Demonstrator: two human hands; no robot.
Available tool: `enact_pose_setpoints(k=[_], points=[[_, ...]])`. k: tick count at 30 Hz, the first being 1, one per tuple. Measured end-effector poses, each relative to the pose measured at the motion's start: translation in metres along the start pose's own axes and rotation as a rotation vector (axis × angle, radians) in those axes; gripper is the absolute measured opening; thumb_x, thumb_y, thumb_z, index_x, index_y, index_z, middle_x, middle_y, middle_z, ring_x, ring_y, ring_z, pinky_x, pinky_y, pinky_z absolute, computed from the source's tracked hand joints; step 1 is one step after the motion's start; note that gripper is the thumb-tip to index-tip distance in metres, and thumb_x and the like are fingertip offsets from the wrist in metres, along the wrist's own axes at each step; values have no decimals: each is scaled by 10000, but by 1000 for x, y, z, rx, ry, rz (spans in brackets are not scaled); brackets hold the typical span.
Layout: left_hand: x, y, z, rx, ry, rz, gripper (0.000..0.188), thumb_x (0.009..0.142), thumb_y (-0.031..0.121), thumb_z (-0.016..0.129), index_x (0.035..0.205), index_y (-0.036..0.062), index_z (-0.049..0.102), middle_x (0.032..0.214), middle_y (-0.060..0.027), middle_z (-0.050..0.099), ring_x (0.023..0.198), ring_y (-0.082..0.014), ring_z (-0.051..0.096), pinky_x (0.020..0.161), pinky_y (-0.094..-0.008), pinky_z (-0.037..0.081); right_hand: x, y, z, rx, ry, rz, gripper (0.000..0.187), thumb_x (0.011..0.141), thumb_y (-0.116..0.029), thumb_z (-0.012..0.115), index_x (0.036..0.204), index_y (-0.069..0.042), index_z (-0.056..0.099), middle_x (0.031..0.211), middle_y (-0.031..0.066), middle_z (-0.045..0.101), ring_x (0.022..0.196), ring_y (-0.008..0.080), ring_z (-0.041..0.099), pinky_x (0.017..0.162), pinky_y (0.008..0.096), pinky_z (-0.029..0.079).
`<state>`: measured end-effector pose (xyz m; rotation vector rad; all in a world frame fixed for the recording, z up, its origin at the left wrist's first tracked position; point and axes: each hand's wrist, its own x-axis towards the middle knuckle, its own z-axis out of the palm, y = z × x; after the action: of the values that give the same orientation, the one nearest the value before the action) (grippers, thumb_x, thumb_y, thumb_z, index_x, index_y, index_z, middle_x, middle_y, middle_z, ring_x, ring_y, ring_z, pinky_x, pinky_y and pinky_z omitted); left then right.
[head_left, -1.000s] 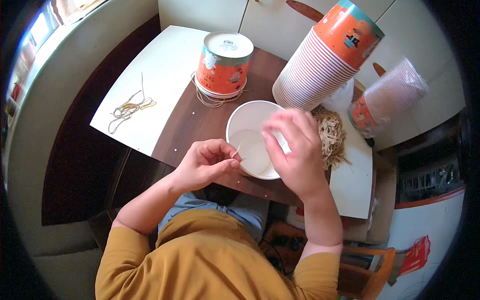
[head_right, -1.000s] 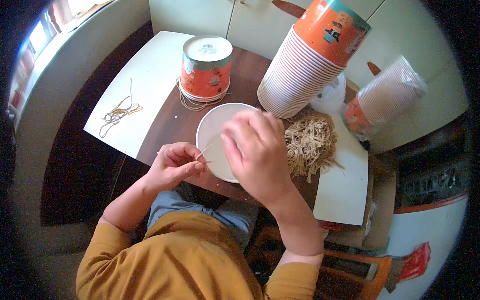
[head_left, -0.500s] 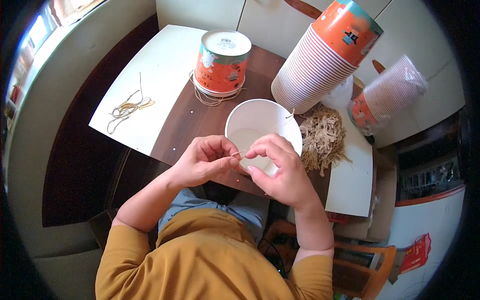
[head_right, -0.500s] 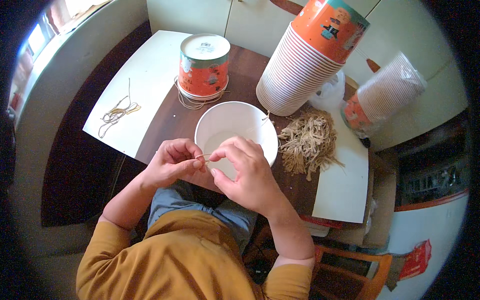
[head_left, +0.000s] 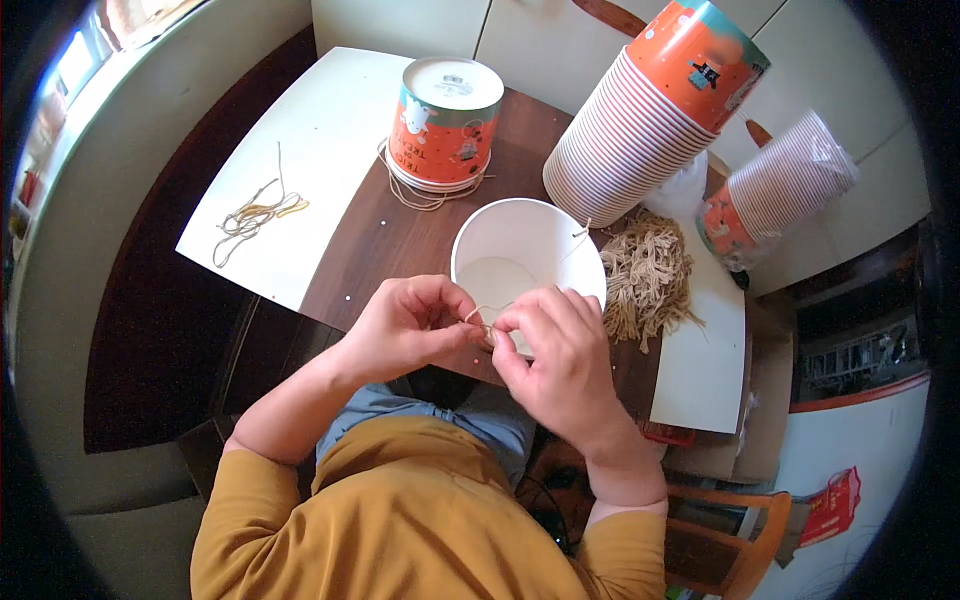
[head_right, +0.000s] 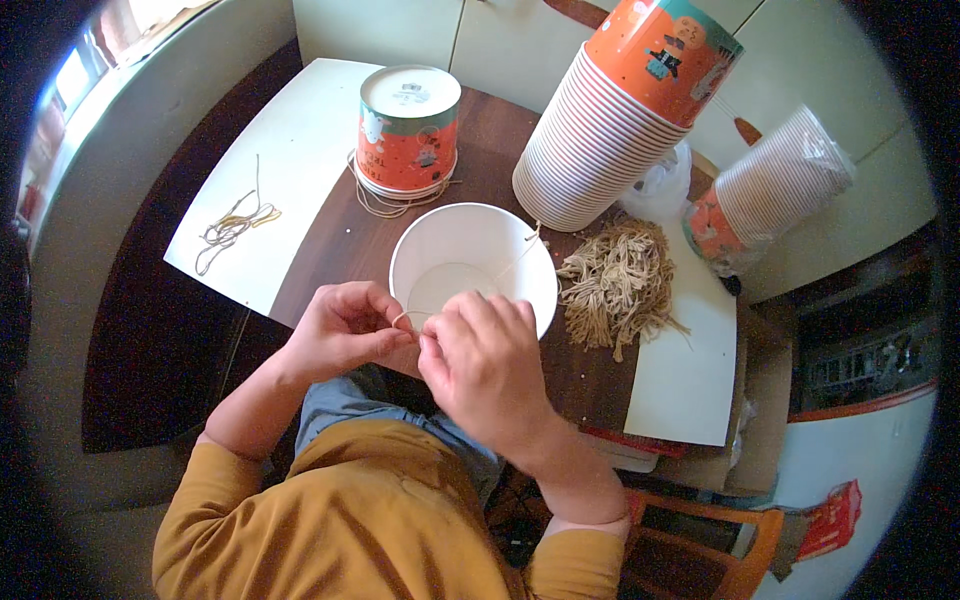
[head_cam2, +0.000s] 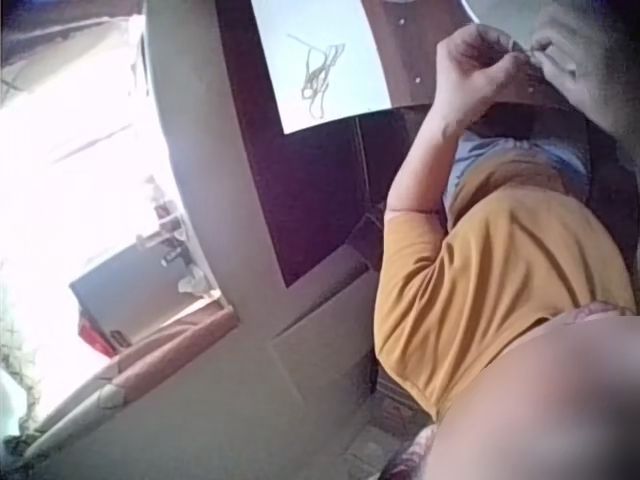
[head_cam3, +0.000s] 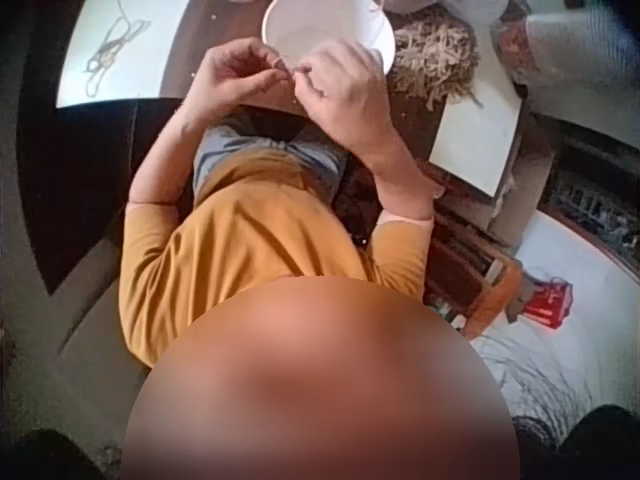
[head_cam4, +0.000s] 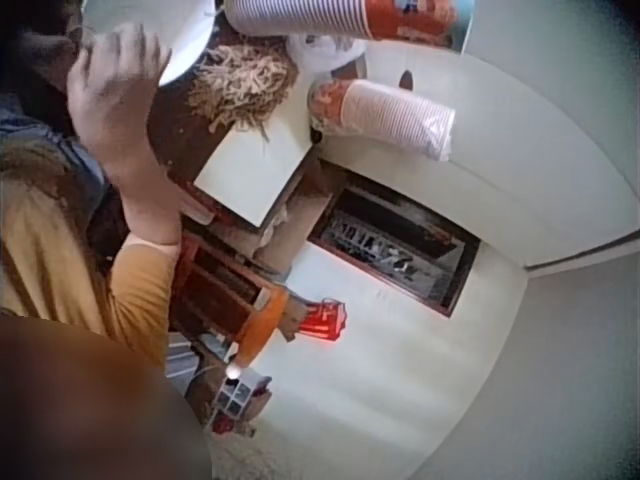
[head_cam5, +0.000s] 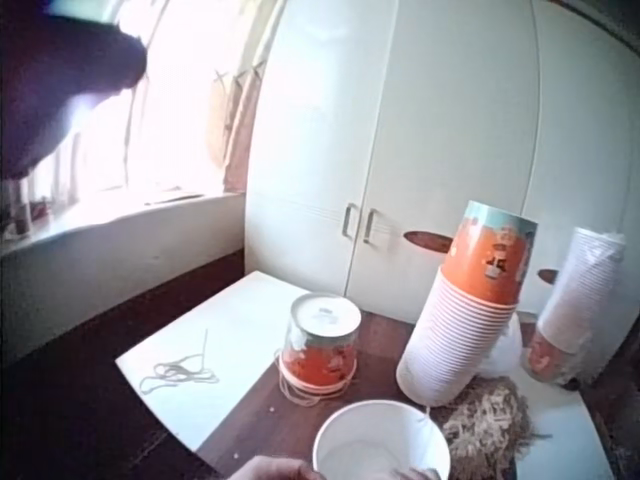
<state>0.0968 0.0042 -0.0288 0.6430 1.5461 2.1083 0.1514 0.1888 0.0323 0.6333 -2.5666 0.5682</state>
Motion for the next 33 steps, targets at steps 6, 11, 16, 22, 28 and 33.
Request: enact_pose_setpoints(k=[6, 11, 16, 22, 28, 33], points=[[-17, -1, 18, 865, 246, 602, 190, 720, 19, 735, 878, 62, 638, 793, -63, 655, 654, -205, 604, 607, -281, 451, -29, -33, 20, -123, 180, 57, 187, 768, -48, 686, 929, -37, 591, 806, 72, 536, 607, 227, 558, 529, 327, 441], [-24, -13, 19, 988, 395, 801, 249, 669, 11, 747, 878, 83, 631, 825, -40, 664, 677, -191, 601, 640, -311, 433, -39, -41, 42, -80, 242, 124, 182, 793, -33, 672, 959, -14, 600, 832, 85, 572, 637, 234, 602, 543, 317, 483], [-28, -22, 17, 913, 425, 734, 231, 678, -4, 746, 872, 66, 641, 811, -47, 675, 671, -181, 614, 649, -300, 455, -38, -35, 51, -81, 316, 153, 158, 788, 11, 692, 926, -14, 619, 784, 93, 589, 624, 259, 615, 541, 345, 504], [-33, -32, 24, -61, 446, 75, 102, 862, 28, 683, 908, -42, 625, 867, -88, 690, 813, -113, 655, 716, -233, 551, -43, -29, 64, -135, 344, 133, 166, 780, 13, 687, 935, -16, 634, 795, 89, 595, 657, 254, 622, 580, 355, 505], [-29, -34, 19, -305, 425, -21, 89, 858, -8, 664, 919, -44, 609, 893, -114, 689, 815, -142, 668, 754, -266, 559, -37, -18, 79, -93, 253, 178, 159, 789, 9, 664, 943, -17, 640, 818, 93, 603, 652, 269, 607, 580, 362, 494], [-29, -33, 11, -313, 408, -22, 93, 851, -5, 669, 907, -28, 599, 882, -100, 680, 816, -141, 662, 753, -267, 554, -27, -16, 69, 543, 149, 318, 131, 852, 30, 587, 973, 43, 637, 911, 130, 636, 780, 266, 664, 688, 312, 536]])
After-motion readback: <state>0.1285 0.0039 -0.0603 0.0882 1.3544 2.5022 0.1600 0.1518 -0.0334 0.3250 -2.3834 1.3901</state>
